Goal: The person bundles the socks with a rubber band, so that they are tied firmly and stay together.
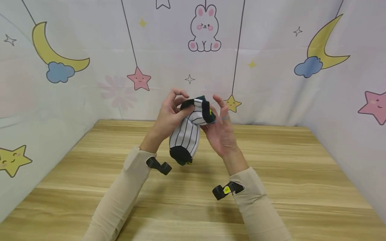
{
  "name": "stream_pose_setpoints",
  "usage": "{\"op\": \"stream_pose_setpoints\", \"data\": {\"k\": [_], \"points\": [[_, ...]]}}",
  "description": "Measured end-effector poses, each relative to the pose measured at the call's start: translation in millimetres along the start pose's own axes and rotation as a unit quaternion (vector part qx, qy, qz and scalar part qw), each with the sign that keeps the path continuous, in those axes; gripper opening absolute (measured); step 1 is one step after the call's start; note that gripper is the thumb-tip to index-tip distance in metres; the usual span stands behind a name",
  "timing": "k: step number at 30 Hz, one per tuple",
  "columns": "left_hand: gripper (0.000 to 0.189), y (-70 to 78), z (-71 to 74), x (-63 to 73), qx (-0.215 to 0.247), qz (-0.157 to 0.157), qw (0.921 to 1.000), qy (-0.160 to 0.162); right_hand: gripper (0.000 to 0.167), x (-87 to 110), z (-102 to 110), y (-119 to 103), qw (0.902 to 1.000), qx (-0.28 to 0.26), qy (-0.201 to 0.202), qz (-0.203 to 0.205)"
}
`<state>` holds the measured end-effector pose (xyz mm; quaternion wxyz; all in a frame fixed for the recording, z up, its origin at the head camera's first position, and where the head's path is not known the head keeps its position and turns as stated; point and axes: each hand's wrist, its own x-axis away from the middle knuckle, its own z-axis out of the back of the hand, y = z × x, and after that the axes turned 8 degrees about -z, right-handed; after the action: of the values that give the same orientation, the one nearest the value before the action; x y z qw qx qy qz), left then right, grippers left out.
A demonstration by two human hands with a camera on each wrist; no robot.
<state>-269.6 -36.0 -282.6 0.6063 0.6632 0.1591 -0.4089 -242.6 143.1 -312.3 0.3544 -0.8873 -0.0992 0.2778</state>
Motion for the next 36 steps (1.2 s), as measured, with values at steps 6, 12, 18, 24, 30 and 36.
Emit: {"op": "stream_pose_setpoints", "data": {"k": [6, 12, 18, 24, 30, 36], "points": [[0.03, 1.3, -2.8, 0.7, -0.014, 0.005, 0.9995, -0.029, 0.064, -0.7, 0.5, 1.5, 0.9999, -0.007, 0.005, 0.006], [0.029, 3.0, -3.2, 0.4, -0.026, -0.002, 0.9981, -0.055, 0.063, -0.4, -2.9, 2.1, 1.0, -0.003, -0.001, 0.004], [0.027, 5.6, -3.3, 0.3, -0.044, 0.002, 0.9958, -0.08, 0.065, 0.7, -5.0, 2.7, 0.9976, 0.065, 0.019, -0.008], [0.029, 8.8, -5.0, 0.1, -0.08, 0.047, 0.9911, -0.095, 0.067, 0.5, -2.9, 3.8, 0.9919, 0.125, 0.022, -0.008], [0.04, 11.7, -6.6, 1.1, -0.118, 0.083, 0.982, -0.121, 0.058, 0.5, -3.7, 2.0, 0.9762, 0.213, 0.035, -0.018], [0.054, 9.8, -6.5, 2.1, -0.117, 0.056, 0.9823, -0.135, 0.021, 2.4, -5.5, -3.1, 0.949, 0.307, 0.056, -0.044]]}}
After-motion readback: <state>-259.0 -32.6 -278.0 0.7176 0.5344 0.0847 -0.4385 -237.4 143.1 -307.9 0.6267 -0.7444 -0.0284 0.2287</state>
